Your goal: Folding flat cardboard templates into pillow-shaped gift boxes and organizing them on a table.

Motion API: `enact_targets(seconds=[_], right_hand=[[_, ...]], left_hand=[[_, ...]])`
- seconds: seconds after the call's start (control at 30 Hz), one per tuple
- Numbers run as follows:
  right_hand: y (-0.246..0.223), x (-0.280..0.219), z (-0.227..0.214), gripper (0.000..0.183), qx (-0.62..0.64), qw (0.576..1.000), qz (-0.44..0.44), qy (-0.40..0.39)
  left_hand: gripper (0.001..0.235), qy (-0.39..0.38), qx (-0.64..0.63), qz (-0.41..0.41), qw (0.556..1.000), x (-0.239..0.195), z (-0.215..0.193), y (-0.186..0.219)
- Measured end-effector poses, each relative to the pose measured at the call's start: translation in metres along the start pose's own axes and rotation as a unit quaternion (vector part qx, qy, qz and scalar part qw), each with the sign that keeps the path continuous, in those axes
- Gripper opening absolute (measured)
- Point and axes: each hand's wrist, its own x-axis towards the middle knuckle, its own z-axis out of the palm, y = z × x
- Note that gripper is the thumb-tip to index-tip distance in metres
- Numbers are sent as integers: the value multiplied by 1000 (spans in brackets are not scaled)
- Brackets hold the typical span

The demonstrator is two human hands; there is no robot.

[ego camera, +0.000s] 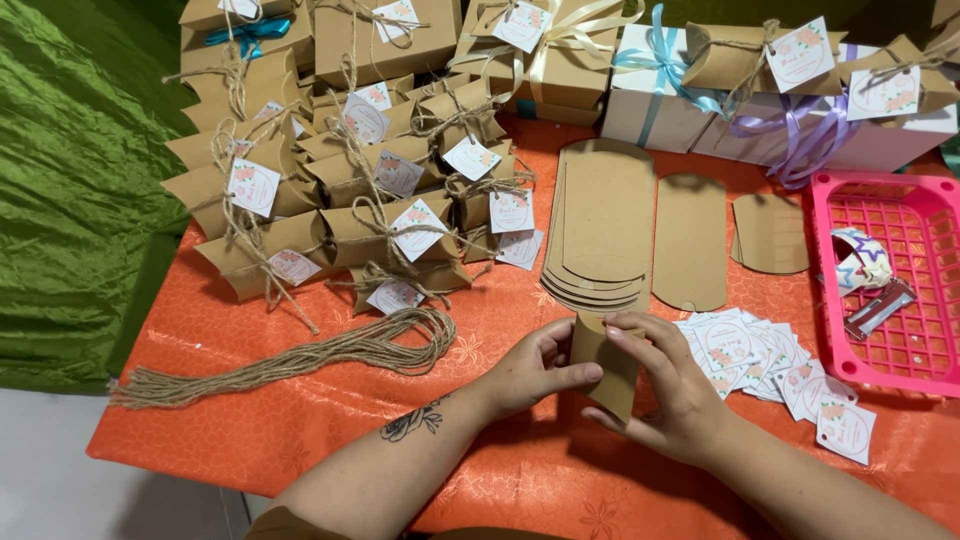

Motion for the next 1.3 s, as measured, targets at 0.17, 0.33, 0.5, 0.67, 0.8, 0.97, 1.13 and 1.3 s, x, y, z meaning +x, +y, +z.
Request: enact_targets(seconds=[0.17,0.33,0.5,0.67,0.8,0.97,1.13,1.3], right_hand=[[5,-4,3,84,-28,999,22,-21],[2,-3,1,86,-37,996,56,-50],[-4,2,4,87,-86,992,78,-43],[-9,1,4,79,-119,988,78,-58],[-2,-5,11,55,-159,985,53,-49],[3,-10,19,48,-191,979,37,-66],[4,-14,19,51,-255,961,43,-101],[-10,-2,10,46,-323,940,31,-108]], left_hand=[[58,46,7,30,998,-6,10,7],[51,118,16,40,992,-1,8,1],[53,231,25,119,965,14,-16,-31],[44,247,34,131,960,13,-12,-12],[35,246,117,124,954,9,-8,-1],[33,229,313,135,912,6,-9,-1],[42,184,457,179,852,-20,7,52],[38,115,595,20,796,-78,9,132]])
